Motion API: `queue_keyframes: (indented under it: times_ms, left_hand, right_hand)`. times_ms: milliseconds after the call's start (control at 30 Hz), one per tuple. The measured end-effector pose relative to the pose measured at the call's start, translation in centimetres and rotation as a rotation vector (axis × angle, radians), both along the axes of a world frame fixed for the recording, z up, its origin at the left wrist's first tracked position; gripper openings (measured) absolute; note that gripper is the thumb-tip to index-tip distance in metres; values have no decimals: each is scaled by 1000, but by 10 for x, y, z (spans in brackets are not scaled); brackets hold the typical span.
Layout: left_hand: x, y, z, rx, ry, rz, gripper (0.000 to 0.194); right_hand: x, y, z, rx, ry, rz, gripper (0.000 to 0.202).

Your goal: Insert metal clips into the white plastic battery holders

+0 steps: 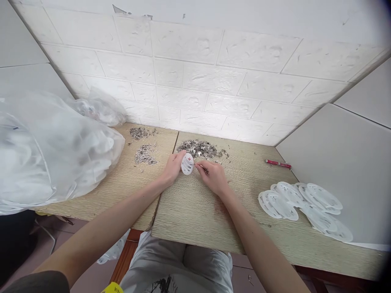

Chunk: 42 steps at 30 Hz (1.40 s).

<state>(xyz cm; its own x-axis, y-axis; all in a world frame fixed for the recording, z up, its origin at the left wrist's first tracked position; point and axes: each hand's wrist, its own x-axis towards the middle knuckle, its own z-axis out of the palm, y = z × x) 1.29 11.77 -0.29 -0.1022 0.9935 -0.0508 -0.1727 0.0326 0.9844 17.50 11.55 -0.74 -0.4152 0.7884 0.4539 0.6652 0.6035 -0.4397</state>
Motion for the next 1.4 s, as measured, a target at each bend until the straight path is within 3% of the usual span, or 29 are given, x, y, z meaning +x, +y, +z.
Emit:
queue_keyframes:
  times_ms: [533,800,1167,1400]
  left_hand:
    - [1,-2,-3,48,142,-18,39]
    - [4,-5,-4,80,183,42,41]
    - [3,-7,3,69,109,-13,39]
    - [1,-4,-2,56,78,6,38]
  right_hand:
    - [-1,1,-4,62,-155,6,28]
    - [-7,-1,-6,92,-173,42,30]
    - [3,2,4,-52,-10,-35,22]
    - [6,5,4,-84,-79,-86,25]
